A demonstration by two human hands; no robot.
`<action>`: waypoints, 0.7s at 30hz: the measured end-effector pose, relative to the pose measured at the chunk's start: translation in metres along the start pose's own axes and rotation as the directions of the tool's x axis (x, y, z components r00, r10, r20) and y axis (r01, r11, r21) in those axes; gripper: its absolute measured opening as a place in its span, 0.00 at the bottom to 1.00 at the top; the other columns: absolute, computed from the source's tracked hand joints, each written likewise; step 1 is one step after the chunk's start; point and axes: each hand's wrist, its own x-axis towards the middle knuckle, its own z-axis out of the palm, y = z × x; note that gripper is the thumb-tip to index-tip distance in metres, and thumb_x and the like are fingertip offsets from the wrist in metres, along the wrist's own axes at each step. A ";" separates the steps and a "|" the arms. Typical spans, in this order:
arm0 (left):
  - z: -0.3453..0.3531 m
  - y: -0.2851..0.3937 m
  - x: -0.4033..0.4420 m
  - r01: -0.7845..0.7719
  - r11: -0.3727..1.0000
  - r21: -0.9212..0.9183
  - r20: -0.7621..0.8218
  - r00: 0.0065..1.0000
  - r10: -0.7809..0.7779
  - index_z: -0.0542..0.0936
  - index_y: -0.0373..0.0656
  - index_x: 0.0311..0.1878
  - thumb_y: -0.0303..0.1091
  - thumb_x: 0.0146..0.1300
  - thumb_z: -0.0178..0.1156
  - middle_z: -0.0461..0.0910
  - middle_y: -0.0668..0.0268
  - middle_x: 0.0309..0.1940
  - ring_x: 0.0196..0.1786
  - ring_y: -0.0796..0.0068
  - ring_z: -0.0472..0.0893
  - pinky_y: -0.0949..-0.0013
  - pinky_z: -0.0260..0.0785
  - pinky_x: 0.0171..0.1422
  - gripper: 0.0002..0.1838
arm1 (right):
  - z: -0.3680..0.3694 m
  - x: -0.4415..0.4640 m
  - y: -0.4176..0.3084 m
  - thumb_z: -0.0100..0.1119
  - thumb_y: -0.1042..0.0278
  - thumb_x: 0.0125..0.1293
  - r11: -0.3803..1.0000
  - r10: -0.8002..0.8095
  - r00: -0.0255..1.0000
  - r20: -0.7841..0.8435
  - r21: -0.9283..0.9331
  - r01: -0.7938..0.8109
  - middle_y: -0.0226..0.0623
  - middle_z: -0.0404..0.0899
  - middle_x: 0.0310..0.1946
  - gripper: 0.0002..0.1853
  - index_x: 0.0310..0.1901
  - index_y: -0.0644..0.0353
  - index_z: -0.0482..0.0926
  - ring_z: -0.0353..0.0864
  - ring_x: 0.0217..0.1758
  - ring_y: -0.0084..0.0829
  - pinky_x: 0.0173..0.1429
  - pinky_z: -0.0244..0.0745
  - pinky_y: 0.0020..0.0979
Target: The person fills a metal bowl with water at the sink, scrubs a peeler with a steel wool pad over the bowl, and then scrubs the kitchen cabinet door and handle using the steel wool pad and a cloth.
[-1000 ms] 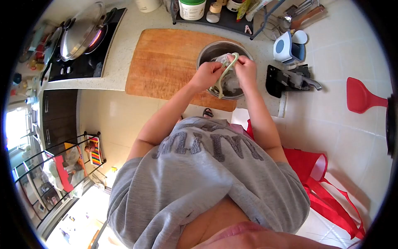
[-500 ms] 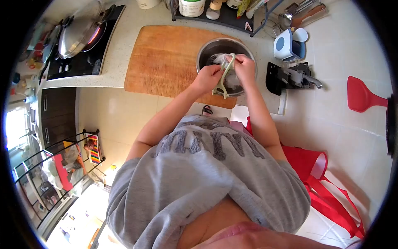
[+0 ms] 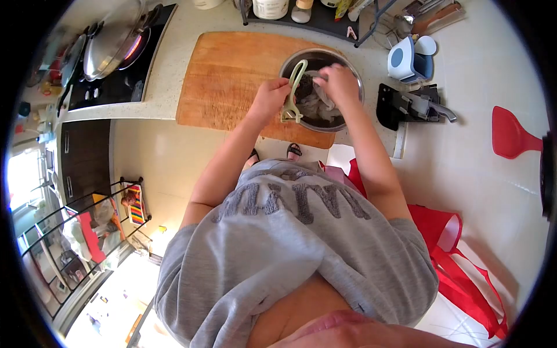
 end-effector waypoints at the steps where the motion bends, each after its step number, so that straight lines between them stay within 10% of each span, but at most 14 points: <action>1: 0.001 -0.008 -0.003 -0.004 0.999 0.050 -0.004 1.000 0.005 0.76 0.38 0.42 0.31 0.60 0.47 0.72 0.74 0.23 0.24 0.87 0.68 0.81 0.59 0.27 0.11 | 0.017 0.000 0.001 0.64 0.58 0.44 0.997 -0.083 0.995 -0.058 -0.008 0.083 0.36 0.73 0.40 0.18 0.38 0.53 0.77 0.71 0.45 0.39 0.47 0.69 0.37; 5: 0.010 -0.018 0.004 -0.128 0.992 0.010 -0.027 0.991 0.128 0.75 0.36 0.42 0.31 0.60 0.47 0.73 0.71 0.24 0.27 0.84 0.68 0.79 0.62 0.32 0.12 | 0.034 0.000 0.013 0.65 0.61 0.44 0.989 0.048 0.995 0.090 0.134 -0.060 0.37 0.71 0.44 0.17 0.37 0.57 0.76 0.70 0.46 0.40 0.47 0.67 0.35; 12: 0.009 -0.010 0.011 0.029 1.000 0.008 0.066 0.997 -0.029 0.74 0.38 0.46 0.29 0.60 0.47 0.76 0.69 0.30 0.30 0.83 0.72 0.79 0.64 0.35 0.13 | 0.014 -0.019 0.031 0.59 0.69 0.53 0.670 0.239 0.931 -0.275 0.741 0.047 0.35 0.70 0.41 0.09 0.33 0.62 0.71 0.70 0.41 0.31 0.44 0.65 0.27; 15: 0.015 -0.015 0.030 0.140 0.963 -0.231 0.177 0.979 -0.100 0.73 0.41 0.48 0.31 0.61 0.47 0.74 0.73 0.30 0.25 0.88 0.67 0.84 0.58 0.28 0.13 | 0.014 -0.035 0.012 0.57 0.70 0.55 -0.020 0.397 0.917 0.034 0.999 -0.028 0.33 0.70 0.42 0.13 0.41 0.59 0.67 0.70 0.43 0.28 0.45 0.65 0.26; 16: 0.018 -0.009 0.026 0.141 0.963 -0.230 0.162 0.981 -0.105 0.73 0.41 0.46 0.31 0.61 0.47 0.74 0.74 0.30 0.25 0.90 0.67 0.85 0.57 0.27 0.12 | 0.009 -0.036 0.010 0.54 0.70 0.58 0.071 0.367 0.930 0.029 0.996 -0.059 0.32 0.70 0.43 0.15 0.46 0.57 0.64 0.70 0.44 0.25 0.46 0.66 0.26; 21: 0.033 -0.013 0.031 0.025 0.984 -0.178 0.169 0.986 0.006 0.72 0.42 0.45 0.29 0.60 0.47 0.72 0.75 0.28 0.25 0.88 0.67 0.84 0.58 0.28 0.11 | -0.015 -0.038 0.004 0.51 0.65 0.59 -0.412 0.255 0.929 0.268 0.899 -0.146 0.31 0.72 0.40 0.14 0.46 0.56 0.66 0.71 0.44 0.26 0.47 0.67 0.29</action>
